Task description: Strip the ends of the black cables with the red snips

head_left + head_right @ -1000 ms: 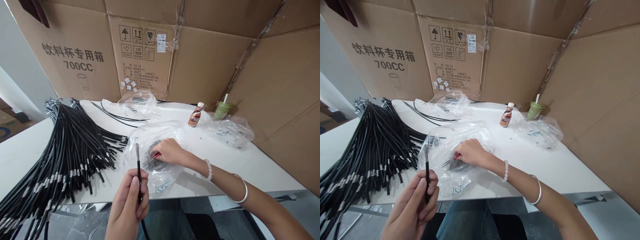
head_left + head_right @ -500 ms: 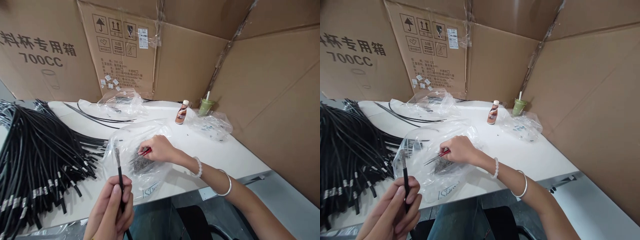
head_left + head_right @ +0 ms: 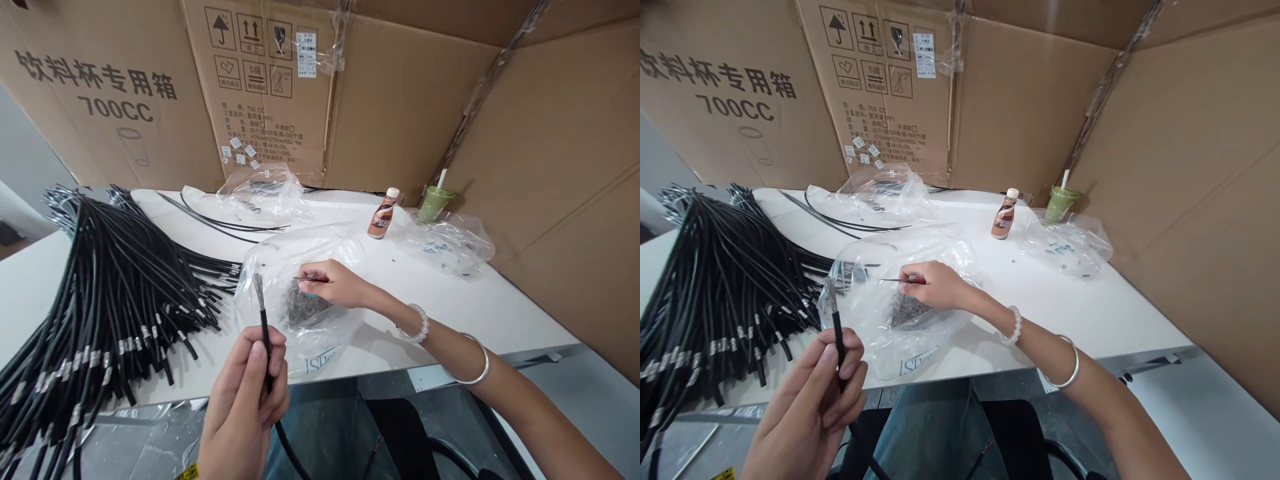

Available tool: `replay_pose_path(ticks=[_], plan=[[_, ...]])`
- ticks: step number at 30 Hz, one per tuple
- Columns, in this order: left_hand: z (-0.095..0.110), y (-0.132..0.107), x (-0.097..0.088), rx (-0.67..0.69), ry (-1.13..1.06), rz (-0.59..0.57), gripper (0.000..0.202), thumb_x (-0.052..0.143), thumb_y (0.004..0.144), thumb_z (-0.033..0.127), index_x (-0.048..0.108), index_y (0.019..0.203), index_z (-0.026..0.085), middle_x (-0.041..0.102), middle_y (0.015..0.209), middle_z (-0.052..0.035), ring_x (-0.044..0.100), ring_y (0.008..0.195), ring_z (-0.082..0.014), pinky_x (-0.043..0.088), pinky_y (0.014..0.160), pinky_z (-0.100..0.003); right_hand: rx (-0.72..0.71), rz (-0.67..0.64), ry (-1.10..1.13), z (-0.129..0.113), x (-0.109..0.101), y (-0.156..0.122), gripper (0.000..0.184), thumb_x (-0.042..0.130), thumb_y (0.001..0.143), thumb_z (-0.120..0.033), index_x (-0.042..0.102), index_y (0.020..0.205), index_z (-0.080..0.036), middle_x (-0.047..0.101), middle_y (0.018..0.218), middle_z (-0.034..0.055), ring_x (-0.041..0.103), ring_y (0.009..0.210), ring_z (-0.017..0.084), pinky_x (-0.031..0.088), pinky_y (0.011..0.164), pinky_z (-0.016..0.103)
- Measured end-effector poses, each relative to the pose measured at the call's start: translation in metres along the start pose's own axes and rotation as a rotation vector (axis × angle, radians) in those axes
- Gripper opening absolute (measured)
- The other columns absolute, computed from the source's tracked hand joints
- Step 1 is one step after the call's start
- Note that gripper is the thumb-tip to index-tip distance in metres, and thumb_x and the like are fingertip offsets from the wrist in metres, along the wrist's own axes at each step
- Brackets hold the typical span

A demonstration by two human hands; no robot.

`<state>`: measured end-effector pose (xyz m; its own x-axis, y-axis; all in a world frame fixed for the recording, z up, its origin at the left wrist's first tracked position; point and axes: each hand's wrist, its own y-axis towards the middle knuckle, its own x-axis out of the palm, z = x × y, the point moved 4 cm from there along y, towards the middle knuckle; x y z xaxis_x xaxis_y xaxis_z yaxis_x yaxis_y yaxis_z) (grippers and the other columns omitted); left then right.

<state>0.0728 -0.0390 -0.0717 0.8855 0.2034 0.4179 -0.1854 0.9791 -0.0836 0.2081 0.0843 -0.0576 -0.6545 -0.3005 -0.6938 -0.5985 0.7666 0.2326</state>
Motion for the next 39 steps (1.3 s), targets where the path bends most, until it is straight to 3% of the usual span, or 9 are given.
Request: replay_pose_path(ticks=[7, 10, 14, 16, 19, 22, 25, 30, 39], plan=[[-0.009, -0.008, -0.005, -0.028, -0.029, -0.209, 0.022, 0.057, 0.086, 0.041, 0.058, 0.085, 0.019, 0.037, 0.065, 0.0041, 0.021, 0.044, -0.0008, 0.021, 0.041, -0.014, 0.037, -0.002, -0.082, 0.006, 0.005, 0.004, 0.023, 0.051, 0.087, -0.035, 0.065, 0.089, -0.017, 0.056, 0.068, -0.0016, 0.043, 0.059, 0.008, 0.032, 0.058, 0.022], [-0.007, -0.007, -0.005, -0.022, -0.031, -0.201, 0.022, 0.058, 0.085, 0.041, 0.059, 0.085, 0.019, 0.037, 0.064, 0.0040, 0.022, 0.044, -0.0009, 0.022, 0.040, -0.013, 0.118, 0.078, -0.191, 0.006, 0.001, 0.004, 0.023, 0.056, 0.086, -0.038, 0.067, 0.087, -0.018, 0.061, 0.073, -0.0004, 0.047, 0.063, 0.009, 0.031, 0.058, 0.022], [-0.001, -0.004, -0.006, -0.003, -0.037, -0.128, 0.026, 0.070, 0.074, 0.042, 0.061, 0.079, 0.018, 0.039, 0.060, 0.0037, 0.024, 0.041, -0.0008, 0.022, 0.036, -0.012, 0.257, 0.245, -0.428, 0.002, -0.012, 0.001, 0.035, 0.062, 0.080, -0.047, 0.063, 0.069, -0.014, 0.060, 0.069, 0.0050, 0.046, 0.063, 0.013, 0.023, 0.056, 0.027], [0.000, -0.003, -0.008, -0.015, -0.052, -0.089, 0.029, 0.074, 0.068, 0.041, 0.060, 0.076, 0.018, 0.041, 0.060, 0.0034, 0.025, 0.040, -0.0006, 0.023, 0.035, -0.011, 0.275, 0.266, -0.513, -0.003, -0.016, -0.002, 0.030, 0.063, 0.080, -0.044, 0.065, 0.074, -0.014, 0.062, 0.071, 0.0065, 0.048, 0.065, 0.016, 0.021, 0.057, 0.027], [0.001, -0.003, -0.012, -0.046, -0.072, -0.057, 0.028, 0.074, 0.068, 0.041, 0.059, 0.077, 0.018, 0.043, 0.062, 0.0032, 0.025, 0.040, -0.0007, 0.026, 0.035, -0.011, 0.194, 0.147, -0.543, -0.012, -0.010, -0.003, 0.015, 0.061, 0.081, -0.032, 0.070, 0.089, -0.023, 0.067, 0.079, 0.0007, 0.054, 0.070, 0.014, 0.024, 0.058, 0.026], [0.000, -0.001, -0.014, -0.074, -0.075, -0.057, 0.030, 0.075, 0.067, 0.041, 0.059, 0.078, 0.019, 0.042, 0.061, 0.0033, 0.025, 0.039, -0.0011, 0.027, 0.034, -0.012, 0.050, -0.063, -0.555, -0.018, 0.005, 0.000, 0.016, 0.063, 0.078, -0.026, 0.072, 0.090, -0.030, 0.068, 0.078, -0.0052, 0.055, 0.069, 0.010, 0.026, 0.057, 0.024], [0.000, 0.001, -0.015, -0.074, -0.067, -0.016, 0.034, 0.079, 0.061, 0.040, 0.058, 0.076, 0.018, 0.042, 0.059, 0.0032, 0.026, 0.039, -0.0014, 0.027, 0.033, -0.013, -0.051, -0.182, -0.610, -0.020, 0.016, 0.003, 0.021, 0.061, 0.078, -0.023, 0.073, 0.092, -0.032, 0.067, 0.073, -0.0047, 0.053, 0.067, 0.011, 0.023, 0.055, 0.025], [-0.002, 0.003, -0.017, -0.081, -0.077, -0.046, 0.028, 0.073, 0.070, 0.042, 0.059, 0.080, 0.019, 0.042, 0.063, 0.0029, 0.025, 0.041, -0.0017, 0.028, 0.035, -0.012, -0.103, -0.211, -0.698, -0.018, 0.024, 0.005, 0.023, 0.056, 0.078, -0.019, 0.072, 0.091, -0.029, 0.067, 0.073, -0.0012, 0.052, 0.065, 0.013, 0.017, 0.052, 0.027], [-0.004, 0.004, -0.019, -0.088, -0.102, -0.064, 0.025, 0.072, 0.072, 0.039, 0.058, 0.079, 0.019, 0.042, 0.063, 0.0031, 0.027, 0.042, -0.0017, 0.029, 0.036, -0.012, -0.112, -0.209, -0.702, -0.018, 0.024, 0.004, 0.025, 0.055, 0.075, -0.015, 0.072, 0.089, -0.027, 0.067, 0.073, -0.0002, 0.050, 0.063, 0.013, 0.015, 0.053, 0.027]])
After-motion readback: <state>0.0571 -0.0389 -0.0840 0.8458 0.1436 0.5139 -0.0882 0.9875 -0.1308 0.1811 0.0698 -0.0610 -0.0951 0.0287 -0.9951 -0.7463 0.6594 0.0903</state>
